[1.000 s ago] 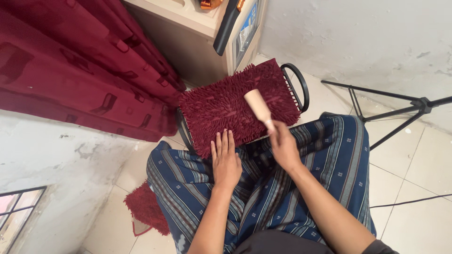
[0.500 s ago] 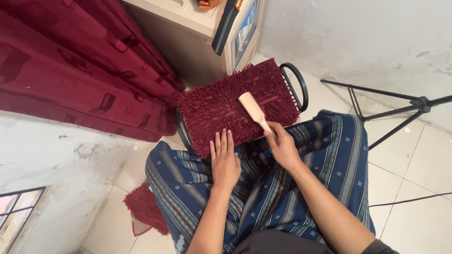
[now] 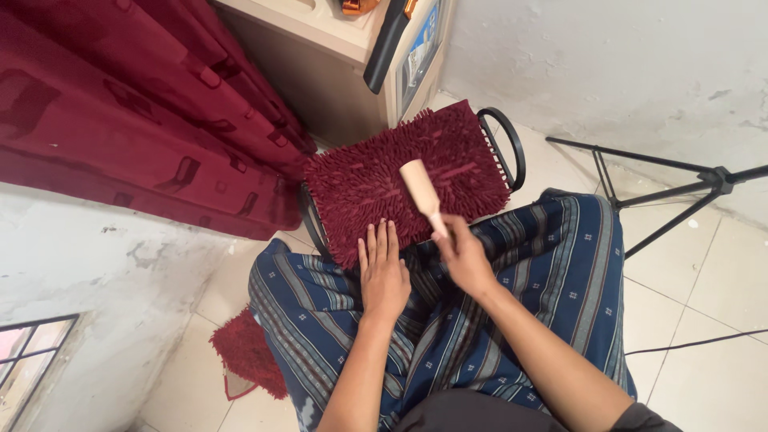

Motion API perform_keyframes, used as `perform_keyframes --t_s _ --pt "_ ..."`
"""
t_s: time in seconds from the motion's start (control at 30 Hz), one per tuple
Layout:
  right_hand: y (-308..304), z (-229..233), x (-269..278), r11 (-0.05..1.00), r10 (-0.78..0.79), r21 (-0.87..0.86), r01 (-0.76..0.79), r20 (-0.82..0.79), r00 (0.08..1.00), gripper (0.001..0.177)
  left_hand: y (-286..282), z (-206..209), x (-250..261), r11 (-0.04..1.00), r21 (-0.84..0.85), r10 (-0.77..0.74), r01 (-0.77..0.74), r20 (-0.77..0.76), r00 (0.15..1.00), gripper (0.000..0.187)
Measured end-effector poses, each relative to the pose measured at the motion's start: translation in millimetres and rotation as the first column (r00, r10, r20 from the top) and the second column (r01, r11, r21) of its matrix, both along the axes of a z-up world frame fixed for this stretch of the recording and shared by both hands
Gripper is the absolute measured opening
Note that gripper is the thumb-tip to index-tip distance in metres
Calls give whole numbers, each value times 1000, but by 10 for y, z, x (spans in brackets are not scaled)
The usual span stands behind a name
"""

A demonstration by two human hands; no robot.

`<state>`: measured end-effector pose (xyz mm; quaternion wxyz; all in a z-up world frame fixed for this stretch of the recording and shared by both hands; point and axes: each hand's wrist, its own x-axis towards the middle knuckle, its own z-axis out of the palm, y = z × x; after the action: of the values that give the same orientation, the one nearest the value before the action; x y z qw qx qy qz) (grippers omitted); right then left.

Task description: The person sits on the floor and places a red shaggy rug on a metal rack. They then use a wooden hairbrush to brush the rug's surface repeatedly. The person later picks up a second maroon rug, shakes it out, and places it on the rack to brush it in the same manner.

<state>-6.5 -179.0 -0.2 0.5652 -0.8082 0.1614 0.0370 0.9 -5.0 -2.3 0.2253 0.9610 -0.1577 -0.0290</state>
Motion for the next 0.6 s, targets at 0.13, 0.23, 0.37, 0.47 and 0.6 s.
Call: perform_keyframes --t_s 0.13,0.23,0.37,0.47,0.6 --pt "-58 38 -22 1000 -12 -23 12 5 1000 32 5 1 -1 1000 4 -6 6 -4 1000 79" --pt "-275 -15 64 980 -185 -40 194 161 969 30 13 -4 -5 1000 7 -10 10 -3 1000 79" --pt "-300 -43 76 956 -258 -108 273 137 956 29 10 -4 -8 1000 12 -9 9 -10 1000 79" --pt "-36 -25 -28 995 -94 -40 92 -65 993 33 7 -2 4 1000 -21 -1 0 -11 1000 79" --pt "108 -9 -107 992 19 128 -11 -59 998 32 12 13 -1 1000 -23 -5 5 -13 1000 78"
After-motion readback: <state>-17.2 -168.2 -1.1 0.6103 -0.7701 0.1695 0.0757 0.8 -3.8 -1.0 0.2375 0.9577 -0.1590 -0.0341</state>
